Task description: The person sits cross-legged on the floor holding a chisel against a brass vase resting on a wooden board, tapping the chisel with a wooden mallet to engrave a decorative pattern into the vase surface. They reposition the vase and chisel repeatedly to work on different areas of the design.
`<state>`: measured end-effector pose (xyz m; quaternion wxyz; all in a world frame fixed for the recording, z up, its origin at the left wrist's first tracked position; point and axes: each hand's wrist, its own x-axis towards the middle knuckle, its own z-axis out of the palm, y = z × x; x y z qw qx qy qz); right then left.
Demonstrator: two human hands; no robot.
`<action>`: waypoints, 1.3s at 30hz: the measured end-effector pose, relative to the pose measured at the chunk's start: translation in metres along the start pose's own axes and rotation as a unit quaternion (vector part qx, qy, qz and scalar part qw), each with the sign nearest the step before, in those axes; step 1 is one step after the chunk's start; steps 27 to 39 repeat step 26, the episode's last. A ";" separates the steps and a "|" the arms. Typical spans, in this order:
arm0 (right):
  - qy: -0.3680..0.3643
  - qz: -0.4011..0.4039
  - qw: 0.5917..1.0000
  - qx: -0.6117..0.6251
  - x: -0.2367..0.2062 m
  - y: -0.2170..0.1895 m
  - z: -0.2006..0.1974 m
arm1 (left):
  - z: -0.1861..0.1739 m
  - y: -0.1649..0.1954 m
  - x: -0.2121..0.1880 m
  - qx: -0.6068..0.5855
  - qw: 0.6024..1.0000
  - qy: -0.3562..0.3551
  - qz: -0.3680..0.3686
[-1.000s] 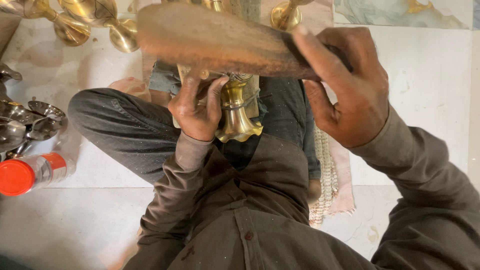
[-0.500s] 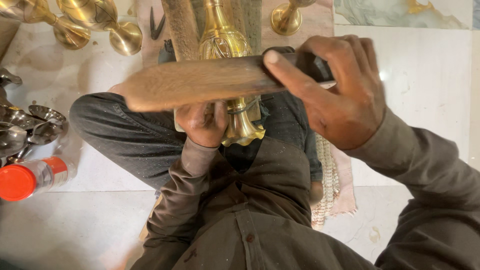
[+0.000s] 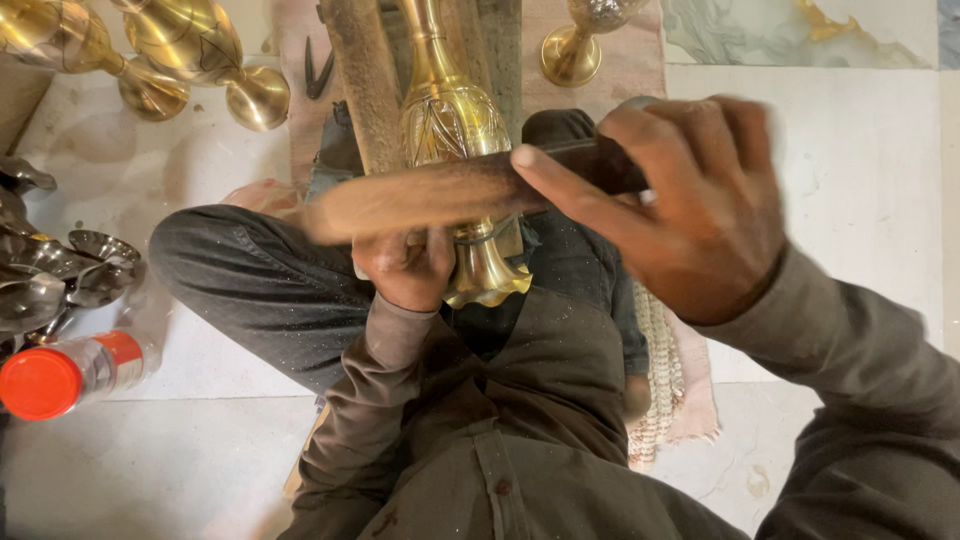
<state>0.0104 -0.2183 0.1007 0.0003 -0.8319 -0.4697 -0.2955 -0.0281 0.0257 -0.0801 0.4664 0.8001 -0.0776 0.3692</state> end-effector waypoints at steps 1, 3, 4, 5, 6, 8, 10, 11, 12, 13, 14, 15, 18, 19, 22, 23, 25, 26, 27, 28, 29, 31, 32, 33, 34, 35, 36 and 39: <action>-0.014 -0.023 0.995 -0.094 -0.001 -0.001 -0.004 | -0.001 0.000 -0.003 0.014 1.000 0.001 0.012; 0.012 0.023 0.998 0.059 0.003 -0.004 0.005 | 0.000 -0.002 -0.004 0.039 0.998 0.005 0.044; 0.026 0.044 0.990 0.133 0.004 -0.004 0.008 | 0.002 -0.004 -0.003 0.016 1.000 -0.001 0.020; 0.002 0.024 0.998 0.056 0.003 -0.003 0.004 | 0.003 -0.006 -0.003 -0.005 1.000 -0.006 -0.007; -0.023 0.003 1.000 -0.020 0.000 -0.003 -0.002 | 0.004 -0.007 -0.004 -0.025 0.999 -0.012 -0.036; -0.021 -0.005 0.999 -0.027 -0.002 -0.005 -0.001 | 0.001 -0.009 -0.008 -0.050 0.998 -0.041 0.012; 0.033 0.017 0.994 0.102 0.002 -0.004 0.011 | 0.005 -0.016 -0.007 -0.074 0.995 -0.054 0.050; 0.014 0.011 0.999 0.046 0.000 -0.003 0.010 | 0.007 -0.020 -0.009 -0.081 0.994 -0.052 0.056; -0.006 0.003 1.000 -0.008 -0.002 -0.003 0.009 | 0.007 -0.023 -0.014 -0.086 0.993 -0.051 0.061; -0.023 -0.004 0.998 -0.063 -0.004 -0.002 0.008 | 0.005 -0.027 -0.018 -0.067 0.996 -0.046 0.025; -0.009 -0.002 0.999 -0.039 -0.004 -0.002 0.009 | 0.005 -0.032 -0.019 -0.049 0.998 -0.041 -0.008; 0.006 0.002 1.000 -0.016 -0.005 -0.003 0.010 | 0.006 -0.036 -0.021 -0.033 0.998 -0.039 -0.040; 0.021 0.034 0.995 0.092 -0.002 -0.003 0.019 | 0.026 -0.038 -0.018 -0.347 0.923 -0.102 -0.135; 0.021 0.048 0.989 0.139 -0.002 -0.004 0.023 | 0.023 -0.037 -0.024 -0.240 0.960 -0.080 -0.118; -0.005 -0.010 0.998 -0.063 -0.013 -0.004 0.010 | 0.007 -0.034 -0.029 -0.211 0.964 -0.047 -0.154; -0.005 0.018 1.000 0.015 -0.014 -0.004 0.013 | 0.012 -0.037 -0.026 -0.395 0.889 -0.055 -0.224; -0.006 0.070 0.982 0.176 -0.015 -0.003 0.021 | 0.016 -0.040 -0.029 -0.364 0.879 -0.102 -0.291; -0.015 0.035 0.995 0.088 -0.017 -0.003 0.022 | 0.013 -0.042 -0.033 -0.145 0.937 -0.139 -0.285; -0.015 0.035 0.995 0.088 -0.017 -0.003 0.022 | 0.013 -0.042 -0.033 -0.145 0.937 -0.139 -0.285; -0.015 0.035 0.995 0.088 -0.017 -0.003 0.022 | 0.013 -0.042 -0.033 -0.145 0.937 -0.139 -0.285; -0.015 0.035 0.995 0.088 -0.017 -0.003 0.022 | 0.013 -0.042 -0.033 -0.145 0.937 -0.139 -0.285; -0.015 0.035 0.995 0.088 -0.017 -0.003 0.022 | 0.013 -0.042 -0.033 -0.145 0.937 -0.139 -0.285; -0.015 0.035 0.995 0.088 -0.017 -0.003 0.022 | 0.013 -0.042 -0.033 -0.145 0.937 -0.139 -0.285; -0.015 0.035 0.995 0.088 -0.017 -0.003 0.022 | 0.013 -0.042 -0.033 -0.145 0.937 -0.139 -0.285; -0.015 0.035 0.995 0.088 -0.017 -0.003 0.022 | 0.013 -0.042 -0.033 -0.145 0.937 -0.139 -0.285; -0.015 0.035 0.995 0.088 -0.017 -0.003 0.022 | 0.013 -0.042 -0.033 -0.145 0.937 -0.139 -0.285; -0.015 0.035 0.995 0.088 -0.017 -0.003 0.022 | 0.013 -0.042 -0.033 -0.145 0.937 -0.139 -0.285; -0.015 0.035 0.995 0.088 -0.017 -0.003 0.022 | 0.013 -0.042 -0.033 -0.145 0.937 -0.139 -0.285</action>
